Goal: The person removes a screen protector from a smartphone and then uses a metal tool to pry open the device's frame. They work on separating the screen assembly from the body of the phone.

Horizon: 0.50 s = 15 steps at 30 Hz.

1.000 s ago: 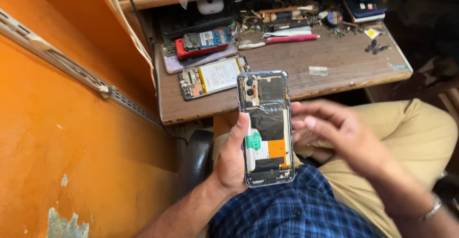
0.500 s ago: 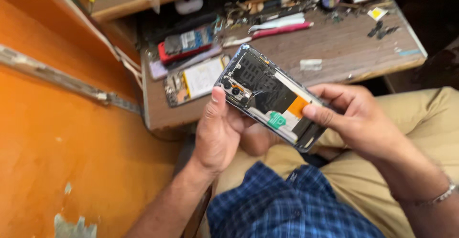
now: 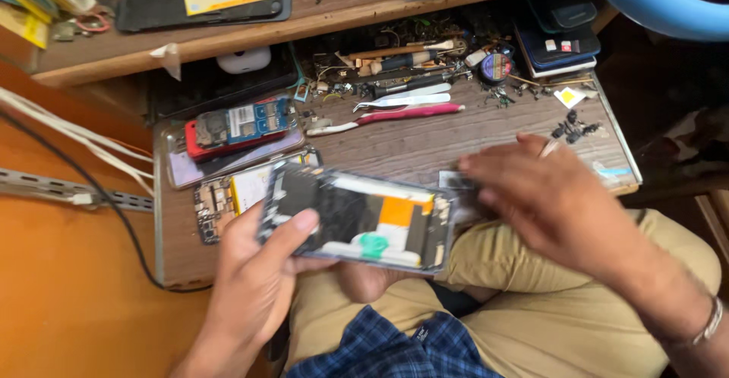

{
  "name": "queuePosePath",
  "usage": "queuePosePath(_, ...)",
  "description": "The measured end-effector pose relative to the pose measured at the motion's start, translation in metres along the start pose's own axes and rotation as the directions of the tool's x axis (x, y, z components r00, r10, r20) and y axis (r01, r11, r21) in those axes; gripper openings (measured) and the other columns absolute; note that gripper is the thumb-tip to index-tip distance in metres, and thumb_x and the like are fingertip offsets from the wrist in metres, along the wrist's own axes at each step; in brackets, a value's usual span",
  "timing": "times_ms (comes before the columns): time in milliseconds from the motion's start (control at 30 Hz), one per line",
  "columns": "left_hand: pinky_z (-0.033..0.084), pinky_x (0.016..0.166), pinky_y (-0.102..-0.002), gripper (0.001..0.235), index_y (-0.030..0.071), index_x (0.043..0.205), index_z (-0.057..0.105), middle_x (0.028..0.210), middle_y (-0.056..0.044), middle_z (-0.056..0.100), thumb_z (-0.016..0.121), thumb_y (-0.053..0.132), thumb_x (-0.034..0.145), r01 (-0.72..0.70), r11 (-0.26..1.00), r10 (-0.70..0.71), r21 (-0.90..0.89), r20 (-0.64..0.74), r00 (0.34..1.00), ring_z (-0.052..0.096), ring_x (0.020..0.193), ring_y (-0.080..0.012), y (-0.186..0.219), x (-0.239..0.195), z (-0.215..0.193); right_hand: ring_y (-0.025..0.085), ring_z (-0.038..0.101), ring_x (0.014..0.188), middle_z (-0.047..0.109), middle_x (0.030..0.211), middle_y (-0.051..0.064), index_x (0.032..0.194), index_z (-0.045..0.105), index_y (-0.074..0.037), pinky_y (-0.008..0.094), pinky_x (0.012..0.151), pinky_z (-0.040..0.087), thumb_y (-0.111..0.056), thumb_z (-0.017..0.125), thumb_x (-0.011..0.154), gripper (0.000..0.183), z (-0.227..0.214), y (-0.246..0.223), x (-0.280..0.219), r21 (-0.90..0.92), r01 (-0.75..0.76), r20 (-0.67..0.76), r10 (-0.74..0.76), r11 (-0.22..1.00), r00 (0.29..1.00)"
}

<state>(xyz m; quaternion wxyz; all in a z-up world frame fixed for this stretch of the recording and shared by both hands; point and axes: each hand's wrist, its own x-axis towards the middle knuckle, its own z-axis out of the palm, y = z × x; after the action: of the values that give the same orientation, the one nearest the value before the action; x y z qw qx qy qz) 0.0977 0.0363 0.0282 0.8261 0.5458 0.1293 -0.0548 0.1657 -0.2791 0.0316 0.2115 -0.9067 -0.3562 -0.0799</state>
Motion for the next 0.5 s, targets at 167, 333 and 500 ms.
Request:
queuePosePath(167, 0.066, 0.071, -0.042, 0.027, -0.004, 0.116, 0.063, 0.104, -0.015, 0.076, 0.064, 0.008, 0.091, 0.009, 0.999, -0.015, -0.042, -0.140, 0.990, 0.076, 0.087, -0.0225, -0.007, -0.013, -0.015, 0.027, 0.046, 0.141, 0.060, 0.143, 0.006, 0.131, 0.064, -0.011, 0.058, 0.124, 0.016, -0.045, 0.056, 0.092, 0.053, 0.015, 0.011, -0.009, -0.200, 0.165, 0.067, -0.154, 0.966, 0.986)
queuePosePath(333, 0.070, 0.075, -0.047, 0.027, -0.006, 0.112, 0.066, 0.100, -0.017, 0.077, 0.066, 0.008, 0.090, 0.062, 0.991, -0.069, -0.120, -0.060, 0.996, 0.077, 0.085, -0.0252, -0.019, -0.005, 0.004, 0.029, 0.052, 0.142, 0.061, 0.148, 0.011, 0.136, 0.066, -0.010, 0.053, 0.125, 0.029, -0.046, 0.064, 0.085, 0.062, 0.008, 0.029, -0.018, -0.515, 0.027, 0.054, 0.001, 0.857, 0.999)
queuePosePath(500, 0.063, 0.076, -0.044, 0.042, -0.003, 0.133, 0.056, 0.106, -0.016, 0.072, 0.064, 0.009, 0.093, 0.188, 0.974, -0.188, -0.128, 0.019, 0.982, 0.075, 0.090, -0.0232, -0.031, 0.014, 0.038, 0.025, 0.064, 0.109, 0.070, 0.114, 0.005, 0.120, 0.072, -0.012, 0.039, 0.094, 0.053, -0.023, 0.079, 0.083, 0.038, 0.014, 0.010, -0.051, -0.230, -0.027, -0.041, 0.018, 0.973, 0.999)
